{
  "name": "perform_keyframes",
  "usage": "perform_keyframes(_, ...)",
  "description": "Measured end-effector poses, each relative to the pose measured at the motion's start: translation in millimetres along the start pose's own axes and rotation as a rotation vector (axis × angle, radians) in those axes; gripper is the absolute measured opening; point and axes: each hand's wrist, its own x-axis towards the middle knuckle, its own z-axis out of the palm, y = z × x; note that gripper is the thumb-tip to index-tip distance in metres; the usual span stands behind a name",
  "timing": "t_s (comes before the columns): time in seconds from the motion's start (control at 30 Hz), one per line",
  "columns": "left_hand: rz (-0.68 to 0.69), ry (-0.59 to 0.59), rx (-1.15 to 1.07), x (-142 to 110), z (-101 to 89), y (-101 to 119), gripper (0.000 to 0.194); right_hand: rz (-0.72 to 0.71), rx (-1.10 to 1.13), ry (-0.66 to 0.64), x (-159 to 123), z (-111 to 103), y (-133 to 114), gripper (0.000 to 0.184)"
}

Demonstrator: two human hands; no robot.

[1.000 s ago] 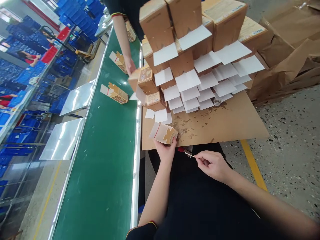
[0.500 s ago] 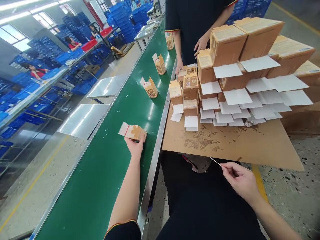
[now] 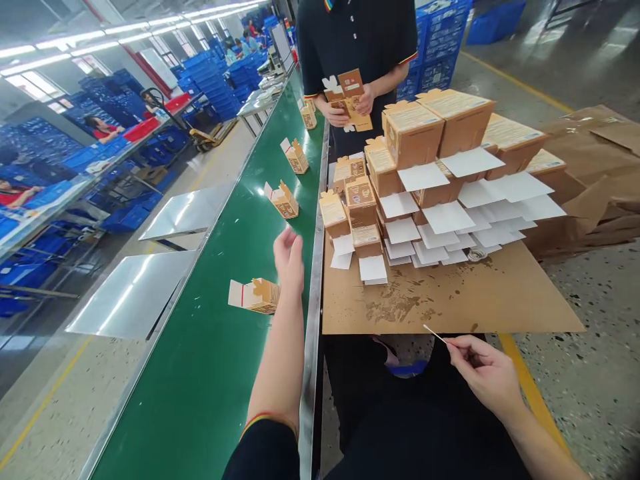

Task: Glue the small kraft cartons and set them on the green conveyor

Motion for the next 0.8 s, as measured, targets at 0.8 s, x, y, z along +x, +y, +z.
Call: perform_keyframes(0.8,-0.162,-0.2,-0.183,-68,-38.5,-9,0.091,-0.164,-0.587,0.106,166,-96,-22,0.015)
